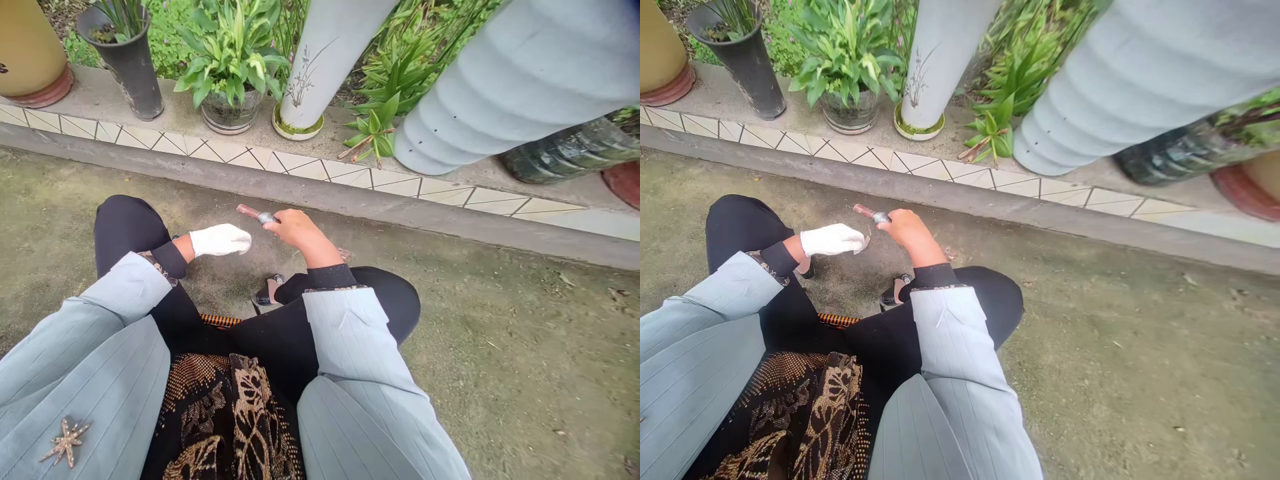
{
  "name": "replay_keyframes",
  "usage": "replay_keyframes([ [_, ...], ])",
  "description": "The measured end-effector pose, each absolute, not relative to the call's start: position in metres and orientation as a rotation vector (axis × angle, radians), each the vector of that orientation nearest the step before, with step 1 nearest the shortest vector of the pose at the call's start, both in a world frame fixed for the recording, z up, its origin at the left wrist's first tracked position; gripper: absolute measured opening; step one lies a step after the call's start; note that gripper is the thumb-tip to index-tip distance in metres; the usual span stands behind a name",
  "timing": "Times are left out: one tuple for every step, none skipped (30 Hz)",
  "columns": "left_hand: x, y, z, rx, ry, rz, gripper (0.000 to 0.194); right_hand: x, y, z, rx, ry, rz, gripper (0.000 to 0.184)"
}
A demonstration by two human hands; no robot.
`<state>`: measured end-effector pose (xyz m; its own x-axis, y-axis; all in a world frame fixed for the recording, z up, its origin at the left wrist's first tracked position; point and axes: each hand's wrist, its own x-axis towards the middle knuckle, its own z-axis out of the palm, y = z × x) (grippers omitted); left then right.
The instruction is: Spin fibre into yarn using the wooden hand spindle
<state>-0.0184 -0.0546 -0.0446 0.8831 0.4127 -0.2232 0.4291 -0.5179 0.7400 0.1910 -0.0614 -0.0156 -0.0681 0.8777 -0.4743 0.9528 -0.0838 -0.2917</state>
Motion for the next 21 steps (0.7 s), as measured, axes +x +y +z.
replay_keyframes([
  [-0.019, -0.055, -0.045, 2.192, 0.586, -0.033, 0.030, 0.189, -0.062, -0.015, 1.973, 2.042, -0.796, 0.031],
  [-0.019, -0.055, -0.045, 2.206, 0.570, -0.040, 0.030, 0.187, -0.063, -0.016, 1.896, 2.039, -0.764, 0.031],
  [-0.020, -0.055, -0.045, 2.214, 0.566, -0.043, 0.030, 0.186, -0.065, -0.016, 1.811, 2.025, -0.768, 0.031],
  [-0.020, -0.055, -0.043, 2.213, 0.573, -0.039, 0.030, 0.184, -0.066, -0.017, 1.715, 1.996, -0.820, 0.029],
  [-0.021, -0.055, -0.041, 2.192, 0.592, -0.022, 0.028, 0.184, -0.068, -0.017, 1.610, 1.957, -0.916, 0.027],
  [-0.021, -0.055, -0.039, 2.157, 0.618, 0.005, 0.027, 0.183, -0.070, -0.017, 1.499, 1.921, -1.041, 0.024],
  [-0.022, -0.054, -0.036, 2.113, 0.644, 0.037, 0.025, 0.183, -0.071, -0.017, 1.390, 1.897, -1.179, 0.023],
  [-0.023, -0.054, -0.034, 2.072, 0.663, 0.072, 0.024, 0.184, -0.073, -0.016, 1.282, 1.886, -1.322, 0.022],
  [-0.023, -0.053, -0.032, 2.036, 0.672, 0.108, 0.023, 0.186, -0.075, -0.014, 1.178, 1.891, -1.465, 0.021],
  [-0.023, -0.052, -0.032, 2.015, 0.678, 0.136, 0.022, 0.188, -0.076, -0.011, 1.092, 1.908, -1.610, 0.020],
  [-0.023, -0.050, -0.032, 1.988, 0.689, 0.158, 0.023, 0.190, -0.077, -0.008, 1.035, 1.940, -1.757, 0.019],
  [-0.023, -0.049, -0.034, 1.941, 0.709, 0.193, 0.024, 0.193, -0.078, -0.005, 1.021, 1.984, -1.905, 0.020],
  [-0.022, -0.049, -0.036, 1.863, 0.735, 0.247, 0.026, 0.196, -0.079, -0.001, 1.066, 2.040, -2.047, 0.023],
  [-0.021, -0.048, -0.039, 1.770, 0.758, 0.308, 0.028, 0.199, -0.078, 0.001, 1.178, 2.102, -2.177, 0.027],
  [-0.021, -0.048, -0.042, 1.681, 0.777, 0.361, 0.030, 0.202, -0.078, 0.003, 1.356, 2.157, -2.291, 0.032],
  [-0.020, -0.049, -0.045, 1.615, 0.788, 0.392, 0.031, 0.205, -0.076, 0.003, 1.572, 2.188, -2.384, 0.035],
  [-0.020, -0.050, -0.046, 1.589, 0.786, 0.387, 0.031, 0.208, -0.074, 0.001, 1.800, 2.188, -2.451, 0.036],
  [-0.019, -0.051, -0.047, 1.612, 0.773, 0.341, 0.031, 0.210, -0.071, -0.002, 2.017, 2.161, -2.484, 0.036],
  [-0.019, -0.053, -0.046, 1.661, 0.753, 0.266, 0.031, 0.213, -0.069, -0.006, 2.209, 2.120, -2.468, 0.034],
  [-0.019, -0.055, -0.044, 1.716, 0.730, 0.185, 0.031, 0.214, -0.066, -0.010, 2.368, 2.077, -2.385, 0.031],
  [-0.019, -0.056, -0.041, 1.767, 0.706, 0.116, 0.031, 0.216, -0.064, -0.014, 2.486, 2.041, -2.230, 0.027],
])
